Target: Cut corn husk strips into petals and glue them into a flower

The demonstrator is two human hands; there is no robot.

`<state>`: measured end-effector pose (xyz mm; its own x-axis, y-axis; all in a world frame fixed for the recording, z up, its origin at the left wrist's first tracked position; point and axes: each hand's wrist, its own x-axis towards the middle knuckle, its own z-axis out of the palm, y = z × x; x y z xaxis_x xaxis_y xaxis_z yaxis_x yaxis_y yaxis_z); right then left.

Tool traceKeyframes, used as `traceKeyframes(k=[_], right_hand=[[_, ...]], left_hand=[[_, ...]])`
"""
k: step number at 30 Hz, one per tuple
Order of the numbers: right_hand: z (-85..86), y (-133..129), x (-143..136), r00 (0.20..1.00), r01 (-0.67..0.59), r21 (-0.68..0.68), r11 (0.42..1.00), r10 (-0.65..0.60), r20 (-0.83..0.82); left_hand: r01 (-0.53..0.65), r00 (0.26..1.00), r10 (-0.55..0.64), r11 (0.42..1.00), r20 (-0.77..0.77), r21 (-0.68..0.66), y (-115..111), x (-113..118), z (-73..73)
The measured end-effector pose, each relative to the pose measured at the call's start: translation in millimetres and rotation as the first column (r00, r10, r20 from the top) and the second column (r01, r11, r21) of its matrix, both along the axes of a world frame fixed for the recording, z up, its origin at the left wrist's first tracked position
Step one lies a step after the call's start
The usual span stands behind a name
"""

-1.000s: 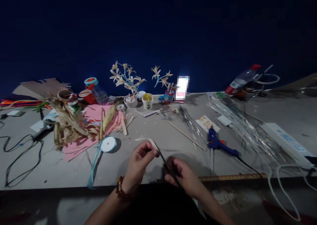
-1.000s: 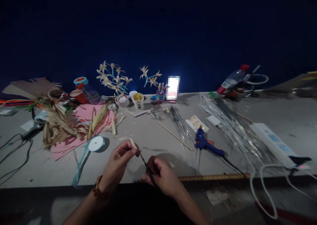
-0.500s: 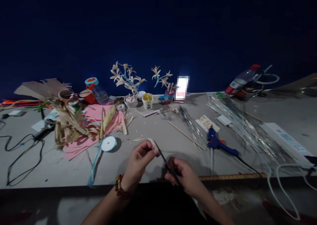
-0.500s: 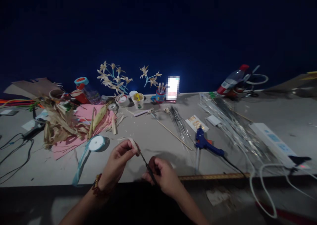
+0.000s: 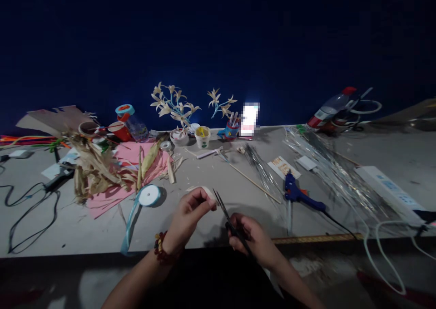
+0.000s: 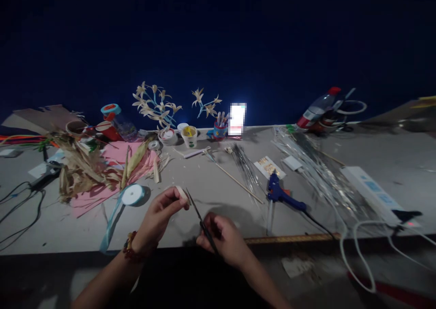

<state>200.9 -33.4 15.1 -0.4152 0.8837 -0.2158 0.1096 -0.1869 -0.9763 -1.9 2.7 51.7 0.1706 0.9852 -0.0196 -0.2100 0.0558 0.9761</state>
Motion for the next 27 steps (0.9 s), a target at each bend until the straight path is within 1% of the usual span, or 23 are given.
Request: traceKeyframes(k=[5,12,19,27], right_hand=[[1.8,0.2,-2.5,1.0,0.0,-0.009,1.0,0.0,-0.001],[3.2,2.0,-4.4,0.999,-0.018,-0.01,1.0,0.018,0.027],[2.0,1.3,-6.5,0.999,-0.033,-0.06,0.998,0.032,-0.018],[4.4,1.2,-5.9,0.996,-0.056,-0.101,0.993,0.048,-0.076]], left_hand=[[0.012,1.0,-0.012,1.0,0.026,-0.013,-1.7,2.6,-3.1],[0.016,0.999,-0.016,1.0,0.047,0.007,-2.9,2.4,-3.9],[0.001,0.997,-0.001,1.0,0.073,-0.007,-4.0,4.0,-4.1],[-0.004,0.996,0.003,1.0,0.088,0.011,-3.4,5.4,-5.1]])
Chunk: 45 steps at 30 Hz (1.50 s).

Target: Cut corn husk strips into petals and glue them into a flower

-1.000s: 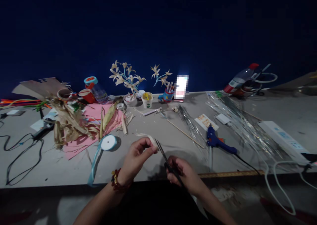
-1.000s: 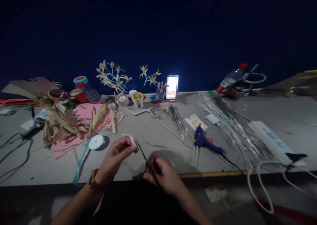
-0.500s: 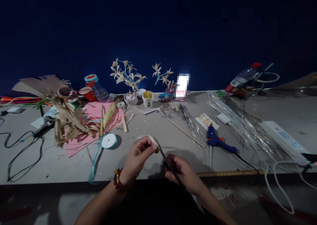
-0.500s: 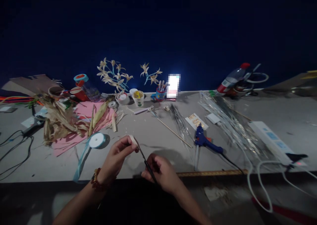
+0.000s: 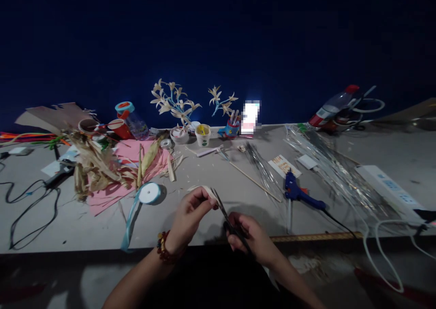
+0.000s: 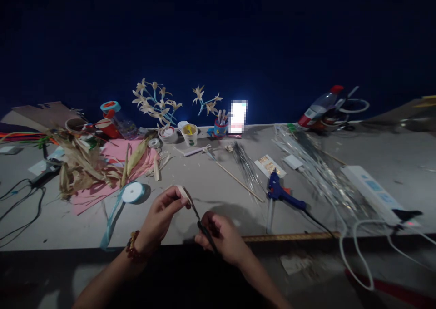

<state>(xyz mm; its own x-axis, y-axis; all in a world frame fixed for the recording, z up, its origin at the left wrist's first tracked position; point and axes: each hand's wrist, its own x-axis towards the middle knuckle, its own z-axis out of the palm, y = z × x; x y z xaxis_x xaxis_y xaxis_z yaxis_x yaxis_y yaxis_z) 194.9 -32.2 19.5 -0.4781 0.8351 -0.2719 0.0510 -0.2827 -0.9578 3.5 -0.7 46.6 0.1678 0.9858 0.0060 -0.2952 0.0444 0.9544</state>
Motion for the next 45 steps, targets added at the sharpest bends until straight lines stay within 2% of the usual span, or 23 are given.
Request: traceKeyframes(k=[7,16,21,25,28,31,35,38,45], right_hand=[[-7.1,-0.4,0.1,1.0,-0.011,0.008,1.0,0.011,0.023],[-6.9,0.3,-0.6,0.998,-0.001,0.016,1.0,0.0,0.065],[-7.5,0.2,-2.8,0.994,0.044,0.002,0.999,-0.044,0.097],[-3.7,1.0,-4.0,0.996,0.068,-0.036,0.997,-0.065,0.066],[-3.3,1.8,-0.2,1.0,0.003,-0.052,0.999,-0.002,0.023],[-5.1,2.4,5.6,0.999,-0.045,-0.074,0.996,0.046,0.009],[-5.0,3.5,9.3,0.998,-0.047,-0.067,0.997,0.049,0.037],[-3.1,4.8,8.3,0.997,-0.054,-0.056,0.997,0.058,0.059],[-2.7,4.8,3.8,0.996,-0.031,-0.027,0.999,0.033,0.079]], left_hand=[[-0.014,1.0,0.014,1.0,0.015,-0.012,0.3,-0.2,-2.9],[-0.016,1.0,0.016,1.0,0.015,-0.005,0.4,1.5,-2.3],[-0.013,1.0,0.014,1.0,-0.009,0.011,0.8,0.0,-3.4],[0.001,0.999,0.0,1.0,-0.045,0.022,1.3,-1.7,-4.9],[0.026,0.995,-0.024,0.999,-0.093,0.026,2.9,-5.6,-4.4],[0.065,0.978,-0.056,0.997,-0.2,0.037,5.3,-11.5,-0.4],[0.141,0.937,-0.116,0.989,-0.328,0.052,7.9,-16.7,7.9],[0.188,0.926,-0.155,0.98,-0.345,0.066,8.7,-16.1,11.8],[0.193,0.915,-0.16,0.98,-0.37,0.056,7.5,-13.9,11.8]])
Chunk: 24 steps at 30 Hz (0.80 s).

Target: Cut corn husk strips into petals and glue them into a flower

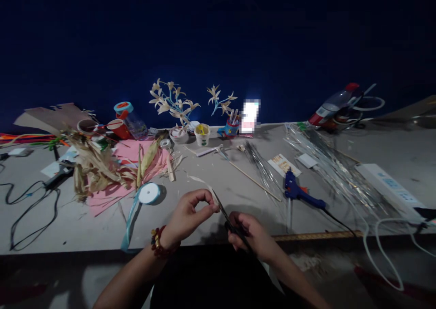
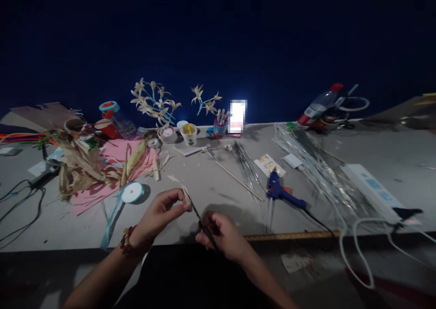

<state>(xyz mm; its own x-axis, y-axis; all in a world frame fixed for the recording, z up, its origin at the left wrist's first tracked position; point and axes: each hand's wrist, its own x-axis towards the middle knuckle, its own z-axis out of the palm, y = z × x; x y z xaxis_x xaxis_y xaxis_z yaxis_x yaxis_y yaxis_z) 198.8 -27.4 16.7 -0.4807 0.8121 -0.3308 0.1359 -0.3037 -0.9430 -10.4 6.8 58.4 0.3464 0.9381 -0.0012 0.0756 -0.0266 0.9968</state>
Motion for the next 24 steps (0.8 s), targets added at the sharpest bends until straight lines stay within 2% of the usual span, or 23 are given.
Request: traceKeyframes(k=[24], right_hand=[[-5.1,-1.9,0.2,1.0,0.012,0.028,1.0,-0.013,0.025]], left_hand=[[0.033,0.996,-0.028,0.998,0.09,-0.058,1.6,-0.1,4.2]])
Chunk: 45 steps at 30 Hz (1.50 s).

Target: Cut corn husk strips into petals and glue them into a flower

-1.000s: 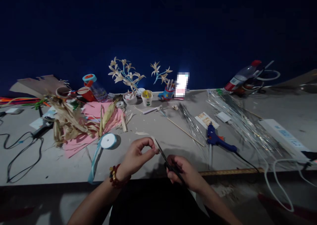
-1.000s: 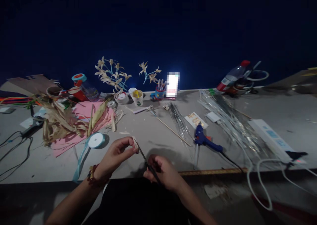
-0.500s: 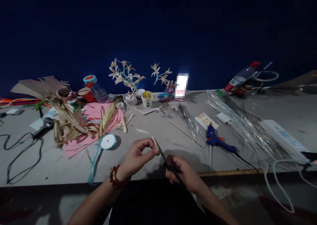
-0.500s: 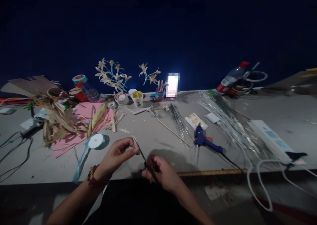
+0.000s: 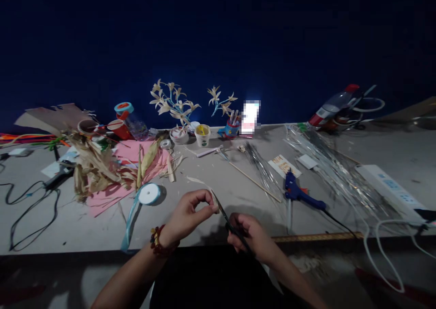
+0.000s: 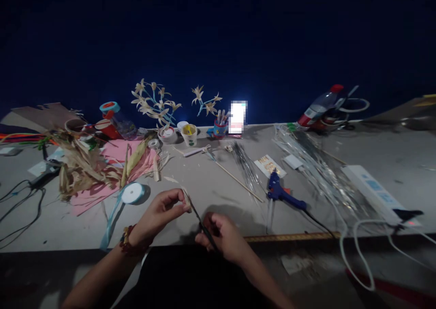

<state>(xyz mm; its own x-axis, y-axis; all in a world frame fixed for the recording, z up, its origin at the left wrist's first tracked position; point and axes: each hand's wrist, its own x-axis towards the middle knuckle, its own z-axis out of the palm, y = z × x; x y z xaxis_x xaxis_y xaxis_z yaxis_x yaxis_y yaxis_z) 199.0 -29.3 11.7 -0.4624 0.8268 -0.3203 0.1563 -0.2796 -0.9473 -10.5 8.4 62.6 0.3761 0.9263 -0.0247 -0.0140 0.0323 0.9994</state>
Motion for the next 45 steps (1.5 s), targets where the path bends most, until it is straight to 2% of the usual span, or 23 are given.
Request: traceKeyframes(k=[10,17,25,30,35,38,42,45], right_hand=[[-6.1,-2.5,3.8,1.0,-0.005,0.037,0.999,0.004,0.022],[1.2,-1.3,2.3,1.0,0.004,0.005,1.0,-0.004,0.023],[0.6,4.4,3.3,0.999,-0.004,0.02,1.0,0.003,0.045],[-7.4,9.2,2.0,0.998,0.06,-0.024,0.998,-0.059,0.025],[-17.7,22.9,3.8,0.986,0.164,-0.001,0.986,-0.164,0.007],[-15.5,37.2,1.7,0.97,0.24,0.032,0.97,-0.239,-0.052],[-4.6,54.9,-13.1,0.94,0.263,0.025,0.965,-0.25,-0.23],[2.6,62.1,-26.6,0.921,0.288,0.03,0.957,-0.268,-0.284]], left_hand=[[0.011,1.0,-0.011,1.0,-0.009,0.001,-0.5,-2.0,-5.0],[0.036,0.999,-0.036,0.999,0.011,-0.03,0.0,-4.0,-7.0],[0.065,0.998,-0.065,0.996,0.002,-0.064,3.9,-8.3,-9.5],[0.063,0.998,-0.064,0.993,-0.002,-0.101,12.7,-10.5,-16.3],[0.106,0.992,-0.113,0.987,-0.05,-0.121,23.3,-12.6,-24.7],[0.153,0.985,-0.162,0.981,-0.066,-0.122,26.0,-13.0,-26.4],[0.21,0.976,-0.216,0.967,-0.029,-0.146,25.9,-10.6,-25.3],[0.219,0.972,-0.228,0.967,-0.063,-0.134,26.4,-8.9,-24.0]])
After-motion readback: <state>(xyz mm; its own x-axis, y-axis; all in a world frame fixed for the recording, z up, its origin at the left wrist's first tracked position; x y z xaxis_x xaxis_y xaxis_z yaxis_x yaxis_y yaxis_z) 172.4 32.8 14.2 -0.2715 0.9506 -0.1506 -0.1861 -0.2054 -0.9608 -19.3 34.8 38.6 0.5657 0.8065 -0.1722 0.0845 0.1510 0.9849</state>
